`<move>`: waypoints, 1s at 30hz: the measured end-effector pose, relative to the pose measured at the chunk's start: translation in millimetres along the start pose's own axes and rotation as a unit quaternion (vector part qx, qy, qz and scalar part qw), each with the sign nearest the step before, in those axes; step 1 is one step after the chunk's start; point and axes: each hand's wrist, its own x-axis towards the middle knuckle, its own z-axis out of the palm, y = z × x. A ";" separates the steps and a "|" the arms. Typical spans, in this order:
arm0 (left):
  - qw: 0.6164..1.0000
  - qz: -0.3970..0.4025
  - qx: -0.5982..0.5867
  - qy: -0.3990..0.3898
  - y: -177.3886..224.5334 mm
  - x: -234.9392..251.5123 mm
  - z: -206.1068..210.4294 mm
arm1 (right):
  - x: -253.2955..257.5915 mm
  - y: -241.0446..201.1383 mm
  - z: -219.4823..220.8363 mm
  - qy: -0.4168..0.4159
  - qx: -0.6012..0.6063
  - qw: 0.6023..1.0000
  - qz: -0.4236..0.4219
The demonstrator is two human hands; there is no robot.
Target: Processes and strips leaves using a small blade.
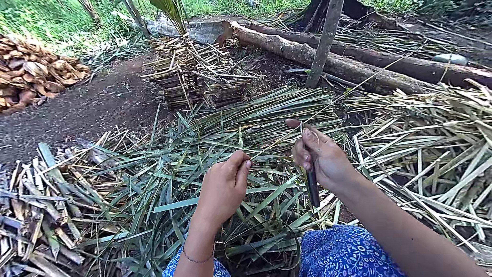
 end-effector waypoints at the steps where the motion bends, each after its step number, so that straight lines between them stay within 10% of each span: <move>1: 1.000 0.000 0.004 0.000 -0.2 0.0 -0.1 | -1.5 1.0 0.4 -0.039 0.002 0.999 0.013; 5: 1.000 0.016 0.007 -0.005 -0.6 0.1 0.5 | -4.1 4.8 4.5 -0.149 0.000 0.987 0.062; 14: 0.999 0.014 -0.011 -0.042 -21.3 -2.4 -25.2 | 6.4 -11.0 -31.9 0.041 0.014 0.998 -0.052; 20: 0.990 -0.065 0.059 -0.112 -12.7 -0.4 -21.2 | -1.5 -1.9 -12.4 0.002 -0.054 0.994 -0.095; 30: 0.994 0.019 -0.091 0.063 30.2 -3.7 14.8 | -16.1 22.7 23.4 -0.175 -0.088 0.977 -0.081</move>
